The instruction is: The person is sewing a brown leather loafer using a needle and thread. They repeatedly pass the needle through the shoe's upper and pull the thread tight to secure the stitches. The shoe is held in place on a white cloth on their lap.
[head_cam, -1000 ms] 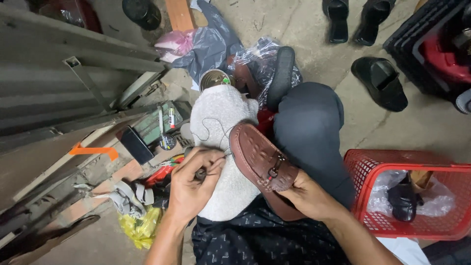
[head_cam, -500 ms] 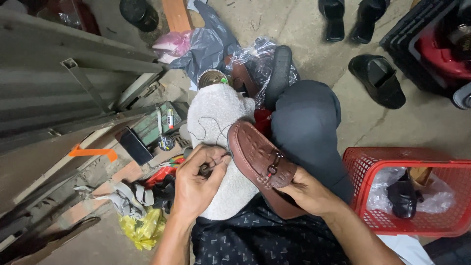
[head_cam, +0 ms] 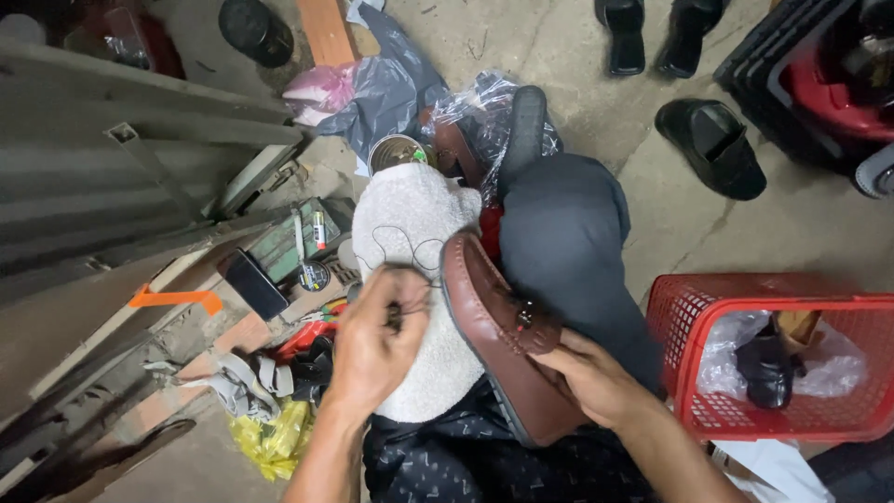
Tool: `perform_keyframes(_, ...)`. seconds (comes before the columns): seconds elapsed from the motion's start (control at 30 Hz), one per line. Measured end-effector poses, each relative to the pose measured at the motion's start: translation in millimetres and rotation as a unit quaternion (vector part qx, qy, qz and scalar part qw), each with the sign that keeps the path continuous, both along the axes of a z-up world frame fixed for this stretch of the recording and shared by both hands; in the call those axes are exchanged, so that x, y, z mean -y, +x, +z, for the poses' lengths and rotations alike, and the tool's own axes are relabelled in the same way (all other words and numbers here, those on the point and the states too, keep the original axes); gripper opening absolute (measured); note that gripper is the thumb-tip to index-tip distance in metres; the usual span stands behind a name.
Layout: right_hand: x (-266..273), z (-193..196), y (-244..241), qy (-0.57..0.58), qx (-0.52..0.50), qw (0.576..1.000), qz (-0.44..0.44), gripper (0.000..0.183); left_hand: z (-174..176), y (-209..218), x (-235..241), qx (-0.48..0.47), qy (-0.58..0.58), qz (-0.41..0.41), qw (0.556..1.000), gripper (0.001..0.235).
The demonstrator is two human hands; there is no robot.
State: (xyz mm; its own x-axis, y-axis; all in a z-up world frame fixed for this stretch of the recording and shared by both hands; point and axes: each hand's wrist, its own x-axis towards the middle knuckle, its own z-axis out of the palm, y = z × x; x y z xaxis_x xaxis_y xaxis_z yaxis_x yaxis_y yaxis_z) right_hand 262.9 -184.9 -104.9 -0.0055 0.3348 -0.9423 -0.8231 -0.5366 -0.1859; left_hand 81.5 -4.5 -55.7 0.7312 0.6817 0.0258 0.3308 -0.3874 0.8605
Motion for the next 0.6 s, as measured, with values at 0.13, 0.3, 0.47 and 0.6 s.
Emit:
perform_keyframes(0.13,9.6,6.3,5.6,0.12,0.067,0.982,0.126,0.048,-3.0,-20.2,-8.2,-0.078,-0.003,0.103,0.992,0.004)
perform_keyframes(0.3,6.3,4.2,3.1,0.088,-0.001,0.996,0.034,0.052,15.2,-16.9,-8.3,-0.068,-0.057,0.133,0.987,0.003)
perform_keyframes(0.47,1.4,10.3,-10.2,-0.017,0.017,0.998,-0.053,0.041,17.5,4.1,-5.8,0.085,-0.138,0.094,0.982,0.009)
perform_keyframes(0.6,31.5,0.1,-10.6,0.059,0.064,0.994,0.066,0.056,16.9,12.6,-4.2,0.075,-0.175,0.116,0.975,0.017)
